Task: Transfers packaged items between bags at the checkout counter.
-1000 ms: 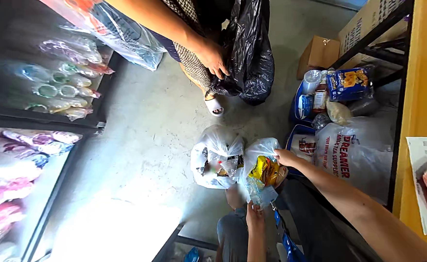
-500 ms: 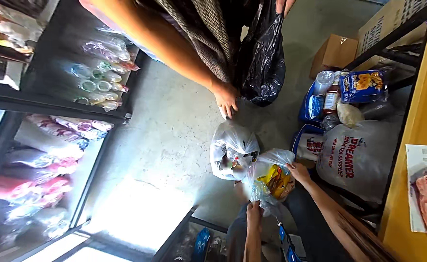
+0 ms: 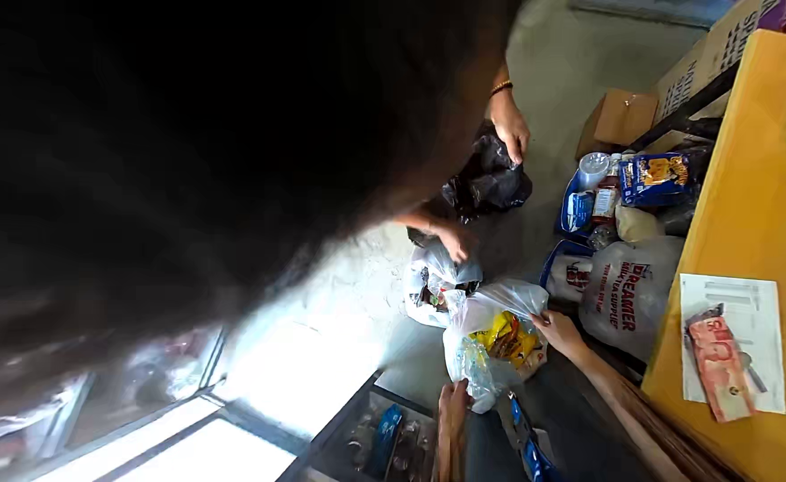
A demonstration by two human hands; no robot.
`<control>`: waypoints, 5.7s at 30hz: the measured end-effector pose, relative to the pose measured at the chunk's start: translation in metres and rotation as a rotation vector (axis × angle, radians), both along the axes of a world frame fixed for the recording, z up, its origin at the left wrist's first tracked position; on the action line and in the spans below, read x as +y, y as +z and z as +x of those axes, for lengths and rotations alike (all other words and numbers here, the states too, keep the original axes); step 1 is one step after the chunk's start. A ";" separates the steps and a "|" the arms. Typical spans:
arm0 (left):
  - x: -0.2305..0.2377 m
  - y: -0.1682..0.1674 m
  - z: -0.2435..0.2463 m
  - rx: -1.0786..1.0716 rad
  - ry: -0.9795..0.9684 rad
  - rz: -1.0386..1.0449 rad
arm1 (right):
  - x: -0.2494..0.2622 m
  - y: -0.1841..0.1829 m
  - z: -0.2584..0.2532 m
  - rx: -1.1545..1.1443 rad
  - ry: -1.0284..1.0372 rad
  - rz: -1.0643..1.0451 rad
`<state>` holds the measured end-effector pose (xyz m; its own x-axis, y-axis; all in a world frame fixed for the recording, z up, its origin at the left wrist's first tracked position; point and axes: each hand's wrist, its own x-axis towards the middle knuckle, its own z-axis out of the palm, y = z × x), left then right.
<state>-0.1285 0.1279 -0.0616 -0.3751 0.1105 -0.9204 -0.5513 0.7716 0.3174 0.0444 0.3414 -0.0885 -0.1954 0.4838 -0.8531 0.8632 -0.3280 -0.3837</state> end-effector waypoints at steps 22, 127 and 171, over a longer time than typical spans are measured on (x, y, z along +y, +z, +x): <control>0.016 0.214 -0.114 0.247 -0.478 0.301 | 0.000 0.231 -0.024 0.228 -0.171 0.088; 0.383 -0.099 -0.135 0.294 -1.025 0.781 | 0.197 -0.047 -0.038 -0.001 0.085 0.298; 0.034 -0.255 -0.111 0.045 0.105 -0.158 | 0.033 -0.212 -0.180 0.111 0.021 -0.085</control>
